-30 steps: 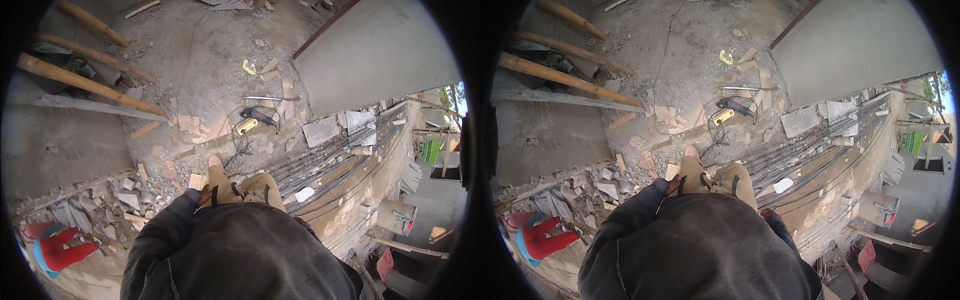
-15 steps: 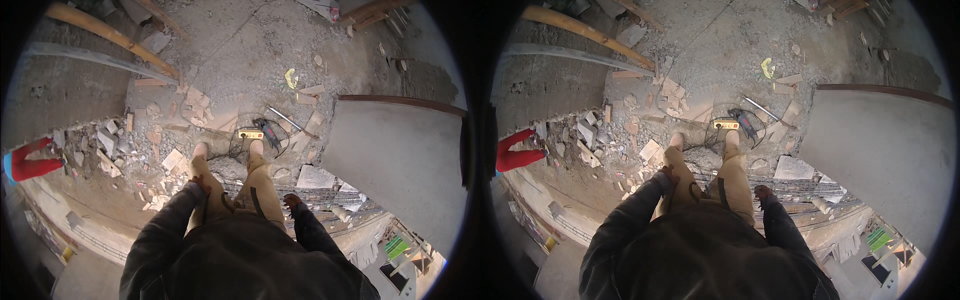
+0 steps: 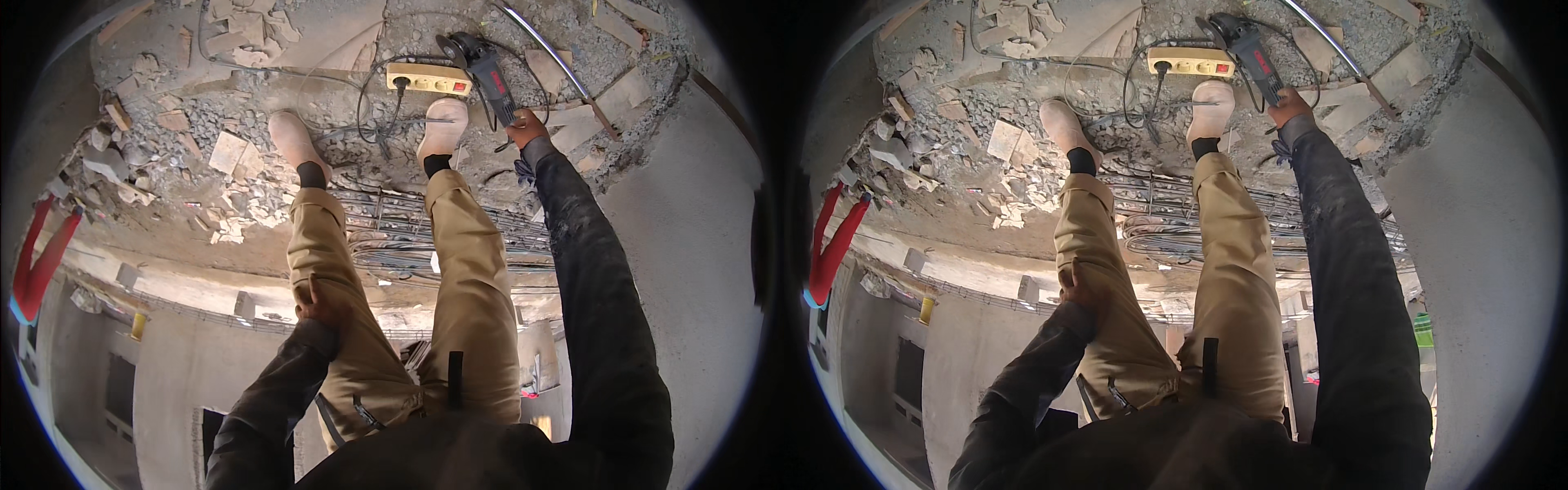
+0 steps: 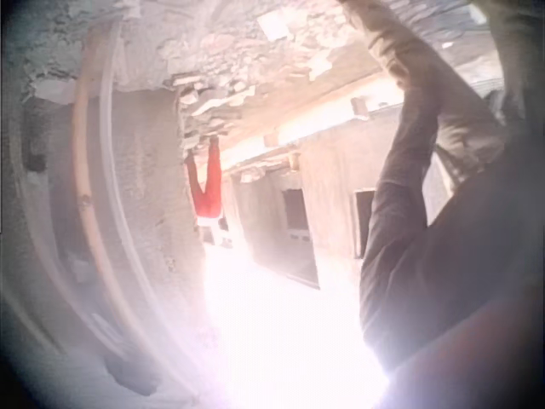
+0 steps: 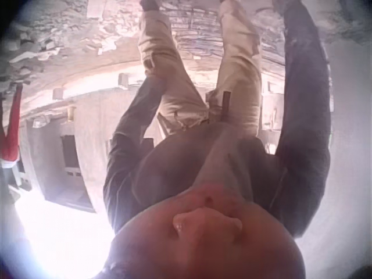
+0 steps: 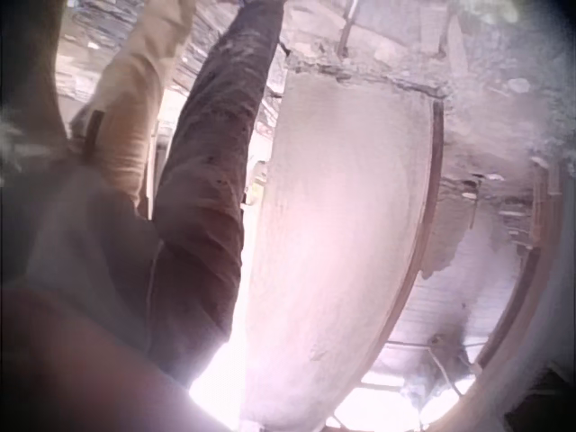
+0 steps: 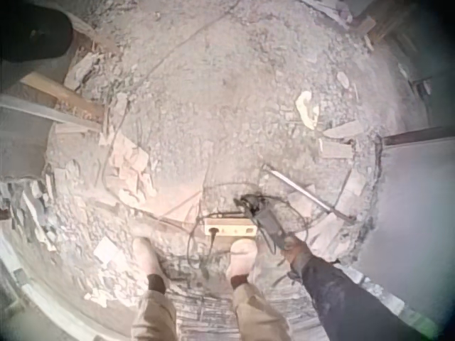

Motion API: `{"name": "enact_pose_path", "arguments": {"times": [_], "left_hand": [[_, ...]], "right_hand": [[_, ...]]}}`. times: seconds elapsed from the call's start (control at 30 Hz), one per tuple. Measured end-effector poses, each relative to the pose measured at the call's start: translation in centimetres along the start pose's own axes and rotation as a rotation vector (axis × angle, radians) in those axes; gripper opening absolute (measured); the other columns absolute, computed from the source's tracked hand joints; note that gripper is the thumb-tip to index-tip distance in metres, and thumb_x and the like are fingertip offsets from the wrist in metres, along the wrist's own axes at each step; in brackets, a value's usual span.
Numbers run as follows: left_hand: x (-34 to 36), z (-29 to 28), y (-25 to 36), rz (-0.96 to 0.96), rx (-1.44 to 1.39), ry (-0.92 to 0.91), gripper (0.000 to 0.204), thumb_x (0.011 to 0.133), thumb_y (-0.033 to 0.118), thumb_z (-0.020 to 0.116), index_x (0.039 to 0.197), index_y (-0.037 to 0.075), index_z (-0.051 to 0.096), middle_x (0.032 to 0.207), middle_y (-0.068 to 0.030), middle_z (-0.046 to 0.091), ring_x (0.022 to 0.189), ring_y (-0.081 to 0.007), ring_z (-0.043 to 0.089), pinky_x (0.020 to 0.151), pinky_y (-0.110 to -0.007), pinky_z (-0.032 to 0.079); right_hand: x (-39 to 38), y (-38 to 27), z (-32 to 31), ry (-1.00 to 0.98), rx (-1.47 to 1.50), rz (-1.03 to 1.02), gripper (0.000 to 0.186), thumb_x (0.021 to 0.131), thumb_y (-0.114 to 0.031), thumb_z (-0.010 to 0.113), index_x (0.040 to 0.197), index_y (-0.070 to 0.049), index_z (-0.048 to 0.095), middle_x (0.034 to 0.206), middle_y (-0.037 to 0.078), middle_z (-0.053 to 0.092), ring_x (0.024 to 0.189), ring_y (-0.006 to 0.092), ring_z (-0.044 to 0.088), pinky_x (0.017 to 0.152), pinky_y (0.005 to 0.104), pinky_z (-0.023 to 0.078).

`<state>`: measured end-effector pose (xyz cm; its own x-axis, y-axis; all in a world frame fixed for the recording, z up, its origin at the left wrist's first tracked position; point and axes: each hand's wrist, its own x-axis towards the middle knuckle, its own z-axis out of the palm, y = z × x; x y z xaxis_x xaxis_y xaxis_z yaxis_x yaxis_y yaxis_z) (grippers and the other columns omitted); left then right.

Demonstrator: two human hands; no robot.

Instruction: The person measures metal rods with a tape measure, marks a spot with a piece of stone, and then cuts a bundle of three metal rods using a power angle grinder.

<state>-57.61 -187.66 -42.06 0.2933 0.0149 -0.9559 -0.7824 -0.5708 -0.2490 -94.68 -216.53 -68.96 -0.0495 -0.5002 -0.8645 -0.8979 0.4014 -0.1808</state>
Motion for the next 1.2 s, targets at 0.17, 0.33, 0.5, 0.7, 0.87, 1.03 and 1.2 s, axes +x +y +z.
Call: {"name": "enact_pose_path", "arguments": {"times": [0.17,0.33,0.5,0.7,0.87,1.03,1.2], "left_hand": [[-0.5,1.0,-1.8,0.186,-0.172,0.141,0.104,0.060,0.044,0.067,0.138,0.014,0.006,0.126,-0.0433,0.011,0.113,-0.0560,0.027,0.090,-0.055,0.036],[0.8,1.1,-3.8,0.232,-0.114,0.128,0.102,0.059,0.043,0.068,0.137,0.011,0.011,0.124,-0.0435,0.018,0.112,-0.0565,0.028,0.089,-0.055,0.037],[0.9,-1.8,-5.8,0.308,-0.136,0.156,0.100,0.060,0.043,0.068,0.136,0.011,0.013,0.128,-0.0337,0.024,0.113,-0.0524,0.031,0.090,-0.052,0.038],[-0.1,-7.4,-7.3,0.243,-0.261,0.154,0.088,0.067,0.048,0.062,0.134,0.009,0.022,0.130,-0.0248,0.031,0.117,-0.0436,0.033,0.096,-0.045,0.034],[-13.7,-13.1,-6.1,0.886,-0.594,0.037,0.077,0.077,0.049,0.057,0.132,0.005,0.026,0.129,-0.0217,0.036,0.123,-0.0342,0.031,0.098,-0.039,0.031],[-28.1,-17.0,-2.7,1.697,-1.551,-0.421,0.073,0.072,0.029,0.069,0.128,0.001,0.031,0.125,-0.0145,0.042,0.123,-0.0264,0.033,0.099,-0.041,0.029],[-32.3,-15.5,-8.9,1.727,-1.974,0.120,0.048,0.070,0.013,0.063,0.112,0.000,0.044,0.115,-0.0197,0.049,0.115,-0.0329,0.042,0.097,-0.047,0.033]], "right_hand": [[7.6,-1.2,3.4,0.387,-0.296,-0.165,0.061,0.060,-0.026,0.070,0.112,-0.004,0.046,0.102,0.018,0.057,0.095,0.0323,0.056,0.080,0.0380,0.045],[7.1,-3.4,3.6,0.263,-0.275,-0.192,0.059,0.060,-0.034,0.071,0.105,-0.001,0.049,0.096,0.021,0.058,0.093,0.0336,0.056,0.078,0.0392,0.045],[0.0,-4.4,0.5,0.191,-0.111,-0.075,0.053,0.060,-0.043,0.066,0.090,0.001,0.060,0.085,0.019,0.062,0.081,0.0304,0.060,0.071,0.0371,0.045],[-19.6,-10.1,-7.0,0.095,0.366,-0.186,0.040,0.065,-0.025,0.067,0.094,0.002,0.058,0.080,0.009,0.062,0.072,0.0164,0.058,0.066,0.0293,0.045],[-43.1,-21.5,-13.3,-0.445,0.816,-0.366,0.050,0.065,-0.020,0.066,0.106,0.001,0.045,0.080,0.010,0.057,0.066,0.0202,0.060,0.060,0.0330,0.050],[-58.9,-34.5,-15.0,-0.909,0.510,-0.789,0.063,0.066,-0.028,0.067,0.115,0.003,0.042,0.098,0.011,0.056,0.086,0.0183,0.056,0.075,0.0310,0.045],[-58.1,-34.9,-12.9,-1.072,-0.085,-0.933,0.058,0.073,-0.027,0.066,0.116,0.003,0.043,0.106,0.011,0.054,0.095,0.0170,0.052,0.083,0.0282,0.041]]}}
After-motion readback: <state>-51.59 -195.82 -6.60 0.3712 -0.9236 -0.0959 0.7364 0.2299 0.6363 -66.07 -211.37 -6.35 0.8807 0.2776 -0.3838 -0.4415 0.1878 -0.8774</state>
